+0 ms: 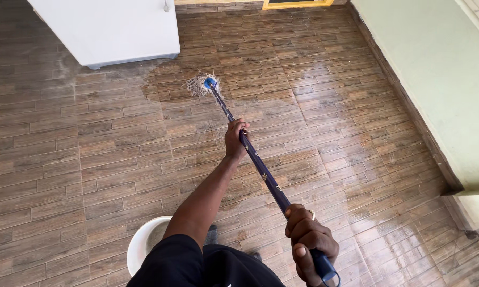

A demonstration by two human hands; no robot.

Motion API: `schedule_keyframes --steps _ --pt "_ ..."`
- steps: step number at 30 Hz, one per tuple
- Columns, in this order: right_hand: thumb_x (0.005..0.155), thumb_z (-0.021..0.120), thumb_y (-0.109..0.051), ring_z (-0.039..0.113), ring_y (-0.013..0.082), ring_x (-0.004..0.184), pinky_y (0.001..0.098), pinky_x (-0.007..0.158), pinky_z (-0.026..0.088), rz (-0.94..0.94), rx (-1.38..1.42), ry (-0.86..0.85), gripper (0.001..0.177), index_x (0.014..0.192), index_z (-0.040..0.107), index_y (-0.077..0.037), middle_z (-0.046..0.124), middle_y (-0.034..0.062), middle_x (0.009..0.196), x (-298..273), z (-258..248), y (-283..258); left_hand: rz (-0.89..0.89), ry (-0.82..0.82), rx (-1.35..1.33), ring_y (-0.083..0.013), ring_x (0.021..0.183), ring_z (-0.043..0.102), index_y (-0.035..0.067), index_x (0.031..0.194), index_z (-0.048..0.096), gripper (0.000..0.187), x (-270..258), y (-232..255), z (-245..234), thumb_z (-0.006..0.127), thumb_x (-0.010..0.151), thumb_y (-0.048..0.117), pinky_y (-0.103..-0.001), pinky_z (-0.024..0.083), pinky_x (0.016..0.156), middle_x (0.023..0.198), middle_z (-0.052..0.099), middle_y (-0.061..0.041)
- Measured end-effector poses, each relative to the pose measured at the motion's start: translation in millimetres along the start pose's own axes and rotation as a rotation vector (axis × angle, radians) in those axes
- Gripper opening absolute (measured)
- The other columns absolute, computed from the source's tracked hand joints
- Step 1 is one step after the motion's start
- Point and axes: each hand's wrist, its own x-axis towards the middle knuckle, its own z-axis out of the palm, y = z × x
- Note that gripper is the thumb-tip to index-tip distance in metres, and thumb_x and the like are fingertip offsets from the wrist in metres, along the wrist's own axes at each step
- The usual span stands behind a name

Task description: The person mops a tiled floor using a string mop and a bucket of water, dipping the mop into the bucket and wringing the mop head by hand.

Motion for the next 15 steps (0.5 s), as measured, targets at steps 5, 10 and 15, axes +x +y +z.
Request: schedule_keyframes --steps 5,10,15 --pt "0.096 0.062 -0.020 0.051 0.0183 0.071 0.0465 0.087 0.045 0.013 0.022 0.048 0.029 0.072 0.050 -0.010 0.049 0.0035 0.066 5 -20 33 -0.031 -0.101 0.121 -0.0300 0.111 0.068 0.005 0.098 0.067 0.011 -7 -32 19 0.070 0.088 0.006 -0.040 0.060 0.091 0.118 0.069 -0.014" --pt "0.099 0.057 -0.014 0.051 0.0179 0.070 0.0377 0.074 0.043 0.127 0.002 -0.053 0.028 0.073 0.048 -0.009 0.052 0.0062 0.070 6 -45 104 -0.256 -0.686 0.397 -0.0302 0.116 0.064 0.005 0.116 0.063 0.034 -52 -80 16 0.075 0.090 0.023 -0.039 0.053 0.101 0.127 0.063 -0.014" --pt "0.099 0.059 -0.013 0.049 0.0168 0.069 0.0336 0.068 0.043 0.234 0.006 -0.205 0.030 0.074 0.045 -0.008 0.052 0.0060 0.073 7 -74 143 -0.337 -0.782 0.403 -0.0295 0.117 0.062 0.007 0.126 0.059 0.051 -88 -74 17 0.078 0.082 0.024 -0.038 0.052 0.101 0.129 0.058 -0.011"
